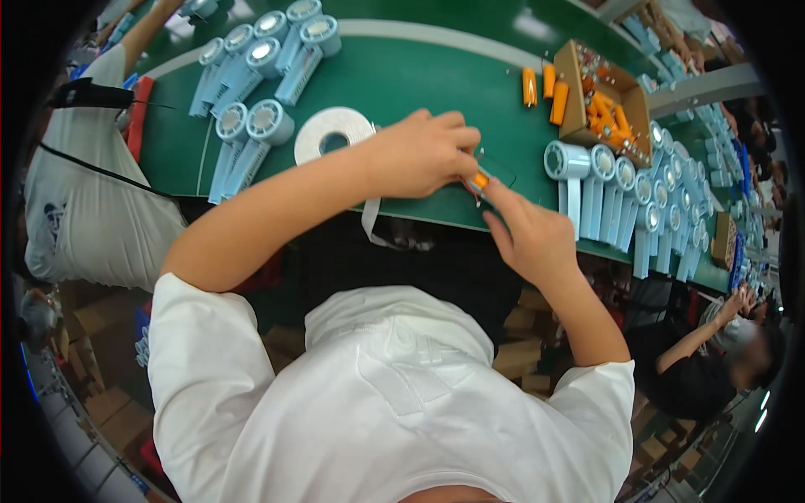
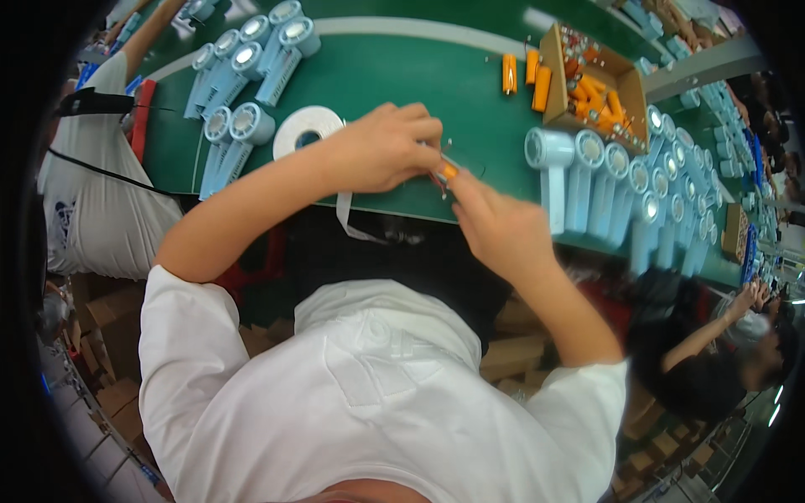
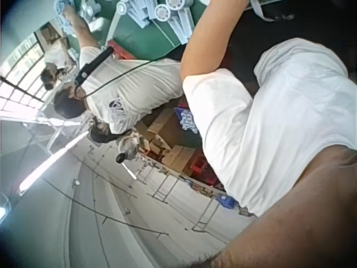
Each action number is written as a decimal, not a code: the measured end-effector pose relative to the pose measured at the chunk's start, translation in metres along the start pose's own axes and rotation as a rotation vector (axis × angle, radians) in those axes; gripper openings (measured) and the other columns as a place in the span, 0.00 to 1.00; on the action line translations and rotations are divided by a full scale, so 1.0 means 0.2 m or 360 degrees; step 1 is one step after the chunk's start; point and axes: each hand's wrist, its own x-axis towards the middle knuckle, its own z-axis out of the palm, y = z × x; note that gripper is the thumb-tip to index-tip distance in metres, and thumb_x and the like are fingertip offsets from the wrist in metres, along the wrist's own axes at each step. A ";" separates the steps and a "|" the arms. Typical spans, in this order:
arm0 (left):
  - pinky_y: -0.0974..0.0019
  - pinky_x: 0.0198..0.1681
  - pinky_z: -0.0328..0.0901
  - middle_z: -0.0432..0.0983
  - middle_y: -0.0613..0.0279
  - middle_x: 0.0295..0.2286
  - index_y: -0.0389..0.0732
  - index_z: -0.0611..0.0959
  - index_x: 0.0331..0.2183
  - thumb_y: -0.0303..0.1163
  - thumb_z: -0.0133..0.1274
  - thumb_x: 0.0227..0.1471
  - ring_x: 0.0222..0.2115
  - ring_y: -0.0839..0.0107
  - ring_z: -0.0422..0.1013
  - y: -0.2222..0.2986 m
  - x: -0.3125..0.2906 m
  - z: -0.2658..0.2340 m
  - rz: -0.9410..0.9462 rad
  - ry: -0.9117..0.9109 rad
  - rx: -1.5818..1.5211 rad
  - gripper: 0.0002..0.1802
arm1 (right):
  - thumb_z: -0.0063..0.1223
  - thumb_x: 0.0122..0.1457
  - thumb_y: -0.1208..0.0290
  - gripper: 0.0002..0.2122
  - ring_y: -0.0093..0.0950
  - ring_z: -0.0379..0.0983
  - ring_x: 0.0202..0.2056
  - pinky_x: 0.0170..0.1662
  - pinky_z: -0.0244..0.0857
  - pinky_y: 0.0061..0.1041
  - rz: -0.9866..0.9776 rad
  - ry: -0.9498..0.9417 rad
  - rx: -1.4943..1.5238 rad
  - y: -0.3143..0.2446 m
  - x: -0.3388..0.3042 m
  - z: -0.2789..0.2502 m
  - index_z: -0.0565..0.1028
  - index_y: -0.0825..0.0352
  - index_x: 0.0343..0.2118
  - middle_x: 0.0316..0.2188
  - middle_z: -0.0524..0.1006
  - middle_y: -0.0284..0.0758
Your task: Assembling components of small electronic fans on a factory production line.
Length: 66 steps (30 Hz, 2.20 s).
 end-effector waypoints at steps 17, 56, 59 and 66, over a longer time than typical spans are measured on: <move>0.54 0.51 0.71 0.81 0.56 0.41 0.45 0.88 0.39 0.28 0.65 0.55 0.43 0.53 0.75 -1.00 0.65 -0.11 -0.0747 0.0587 0.0017 0.08 | 0.57 0.66 0.70 0.07 0.49 0.85 0.35 0.37 0.81 0.48 0.0625 0.0015 -0.0517 0.58 0.84 0.51 0.79 0.68 0.41 0.36 0.83 0.48; 0.64 0.36 0.65 0.71 0.58 0.36 0.36 0.75 0.47 0.29 0.54 0.69 0.31 0.69 0.65 0.57 -0.42 0.06 -0.1117 0.0889 -0.1294 0.09 | 0.57 0.64 0.86 0.26 0.17 0.63 0.26 0.31 0.58 0.14 0.0297 -0.0112 0.1969 -0.47 0.29 0.05 0.68 0.69 0.66 0.27 0.71 0.31; 0.63 0.36 0.64 0.70 0.59 0.35 0.36 0.75 0.47 0.30 0.54 0.69 0.30 0.69 0.63 0.58 -0.42 0.06 -0.1049 0.0868 -0.1022 0.09 | 0.54 0.65 0.86 0.26 0.17 0.62 0.25 0.29 0.56 0.14 0.0299 0.0024 0.2026 -0.48 0.28 0.06 0.67 0.70 0.66 0.26 0.70 0.31; 0.65 0.39 0.66 0.71 0.58 0.38 0.36 0.77 0.51 0.28 0.53 0.70 0.35 0.69 0.67 0.55 -0.41 -0.03 -0.0990 0.0773 -0.1605 0.11 | 0.48 0.69 0.81 0.20 0.17 0.59 0.21 0.24 0.53 0.15 0.0627 0.0092 0.2494 -0.50 0.25 -0.01 0.69 0.71 0.64 0.25 0.69 0.30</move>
